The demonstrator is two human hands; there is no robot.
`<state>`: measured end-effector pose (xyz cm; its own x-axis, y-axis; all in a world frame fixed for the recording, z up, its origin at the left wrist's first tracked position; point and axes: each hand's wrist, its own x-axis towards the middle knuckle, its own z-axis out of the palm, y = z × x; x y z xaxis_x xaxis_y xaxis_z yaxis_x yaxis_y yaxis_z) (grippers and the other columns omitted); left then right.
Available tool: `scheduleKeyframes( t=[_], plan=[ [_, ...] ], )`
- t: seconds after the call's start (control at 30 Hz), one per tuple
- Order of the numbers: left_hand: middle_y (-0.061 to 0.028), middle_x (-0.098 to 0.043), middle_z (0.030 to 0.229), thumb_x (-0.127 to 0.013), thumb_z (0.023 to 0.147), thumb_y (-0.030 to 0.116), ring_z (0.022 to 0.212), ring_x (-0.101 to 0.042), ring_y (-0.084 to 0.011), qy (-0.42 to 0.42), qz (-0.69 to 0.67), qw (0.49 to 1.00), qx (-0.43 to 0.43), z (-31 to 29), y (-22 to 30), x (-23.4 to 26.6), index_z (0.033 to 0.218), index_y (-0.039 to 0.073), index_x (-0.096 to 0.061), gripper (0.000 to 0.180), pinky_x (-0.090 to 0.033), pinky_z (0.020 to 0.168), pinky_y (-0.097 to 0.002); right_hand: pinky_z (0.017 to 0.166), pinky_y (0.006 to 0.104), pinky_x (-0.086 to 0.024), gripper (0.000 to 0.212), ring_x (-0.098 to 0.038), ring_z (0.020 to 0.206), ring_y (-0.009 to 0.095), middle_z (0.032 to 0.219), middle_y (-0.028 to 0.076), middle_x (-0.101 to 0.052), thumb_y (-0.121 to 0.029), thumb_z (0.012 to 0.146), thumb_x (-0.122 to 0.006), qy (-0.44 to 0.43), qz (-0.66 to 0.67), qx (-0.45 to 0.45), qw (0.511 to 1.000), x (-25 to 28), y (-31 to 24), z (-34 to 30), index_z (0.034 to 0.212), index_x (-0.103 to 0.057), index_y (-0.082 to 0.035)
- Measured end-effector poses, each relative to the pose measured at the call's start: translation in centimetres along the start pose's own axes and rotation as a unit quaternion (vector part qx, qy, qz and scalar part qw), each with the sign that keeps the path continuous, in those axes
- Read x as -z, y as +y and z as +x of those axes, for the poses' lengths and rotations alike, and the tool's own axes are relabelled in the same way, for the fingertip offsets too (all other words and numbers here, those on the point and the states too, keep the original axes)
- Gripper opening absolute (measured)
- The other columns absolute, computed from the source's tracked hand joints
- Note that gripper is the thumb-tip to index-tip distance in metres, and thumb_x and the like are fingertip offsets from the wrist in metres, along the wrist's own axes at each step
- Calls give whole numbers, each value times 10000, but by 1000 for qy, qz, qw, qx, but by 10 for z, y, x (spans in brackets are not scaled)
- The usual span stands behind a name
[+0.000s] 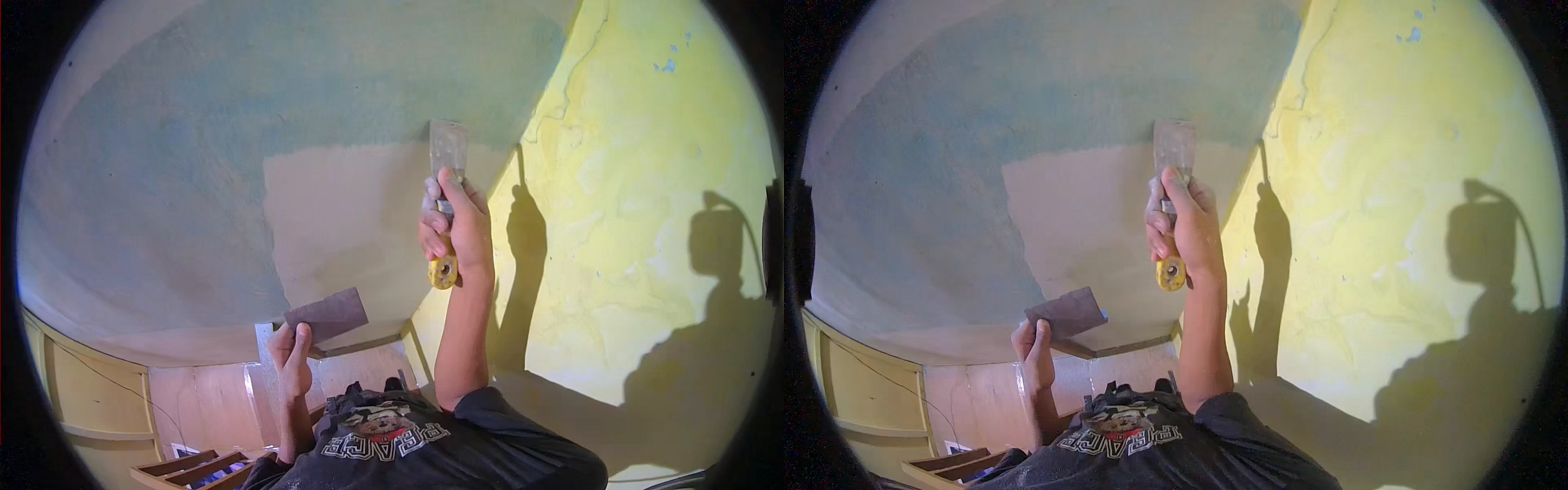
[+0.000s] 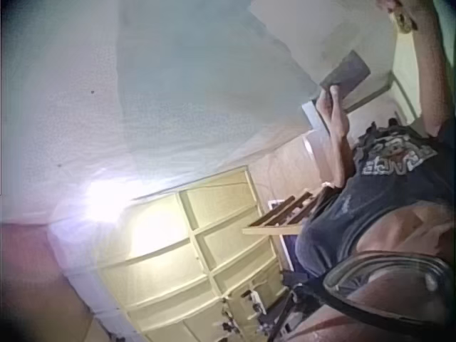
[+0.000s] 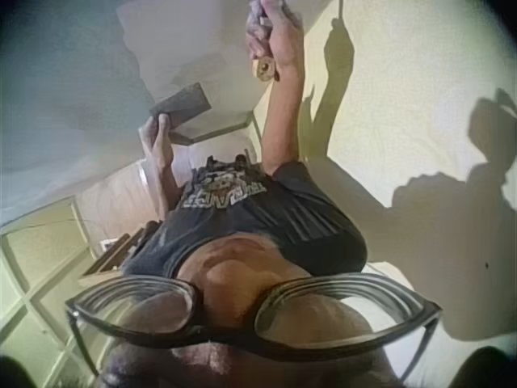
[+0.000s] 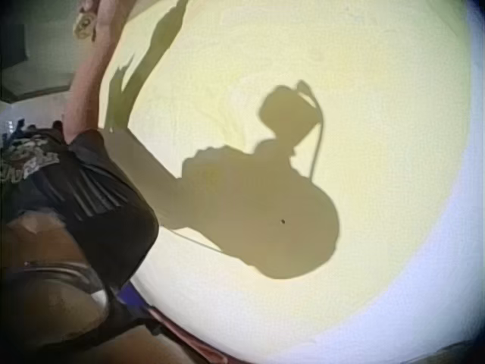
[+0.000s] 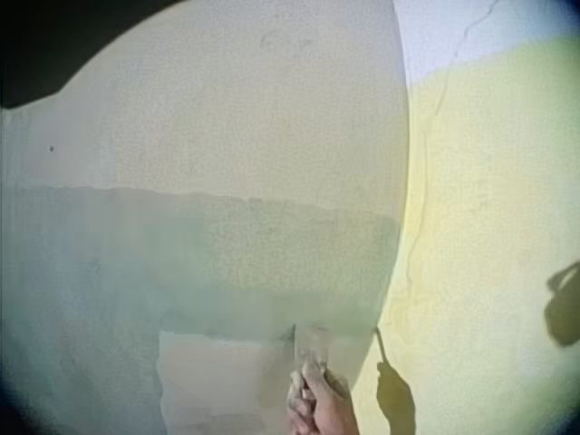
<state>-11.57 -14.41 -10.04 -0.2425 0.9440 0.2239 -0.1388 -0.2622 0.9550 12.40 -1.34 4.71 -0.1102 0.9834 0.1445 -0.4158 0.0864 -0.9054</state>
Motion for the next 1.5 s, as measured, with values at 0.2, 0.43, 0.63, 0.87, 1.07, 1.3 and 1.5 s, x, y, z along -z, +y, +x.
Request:
scheduleKeyframes(
  t=[0.2,0.43,0.63,0.87,1.07,1.3,1.5],
  plan=[
    [42,-606,904,-580,1032,240,839,-492,-69,22,21,999,13,-6,-2,15,1084,-39,-668,297,-376,733,-237,344,280,-383,394,-418,345,106,522,-13,-415,-421,1021,-529,27,-2,11,1000,-2,5,-4,804,-493,-94],
    [34,-619,915,-571,1035,239,860,-517,-68,20,4,1000,23,-9,4,24,1111,-46,-665,309,-401,753,-240,344,281,-380,406,-402,339,111,525,-14,-411,-446,1016,-545,-4,21,25,999,-2,6,-4,814,-487,-99],
    [12,-647,982,-569,1039,238,906,-549,-84,0,2,1000,0,-7,10,21,1140,-50,-654,317,-425,816,-243,332,280,-360,395,-391,329,116,521,-10,-410,-432,1024,-535,29,34,30,999,-12,11,-2,815,-482,-101],
    [-17,-671,1046,-555,1046,227,951,-565,-95,-20,-1,1000,2,-8,-1,32,1132,-50,-651,306,-433,841,-257,320,272,-344,393,-377,320,115,512,-17,-389,-426,1029,-526,-24,71,48,996,1,-1,8,807,-468,-106],
    [-7,-665,1023,-572,1036,245,947,-560,-99,-14,20,1000,19,-6,-1,36,1119,-54,-650,319,-428,849,-257,308,268,-338,398,-369,310,105,512,-21,-400,-431,1029,-529,-21,60,35,997,0,0,5,808,-469,-106],
    [4,-665,947,-575,1033,255,875,-554,-99,-2,37,999,-8,-2,4,28,1129,-60,-671,343,-439,780,-263,305,273,-346,412,-383,311,118,508,-9,-399,-451,1021,-540,-50,48,25,997,0,18,2,813,-472,-102],
    [6,-671,979,-593,1023,246,885,-557,-88,-18,17,1000,-13,-4,-5,36,1132,-42,-679,319,-427,765,-252,305,274,-341,410,-378,312,114,508,-10,-396,-441,1024,-537,-23,73,65,995,-6,-11,5,809,-476,-97]
  ],
)
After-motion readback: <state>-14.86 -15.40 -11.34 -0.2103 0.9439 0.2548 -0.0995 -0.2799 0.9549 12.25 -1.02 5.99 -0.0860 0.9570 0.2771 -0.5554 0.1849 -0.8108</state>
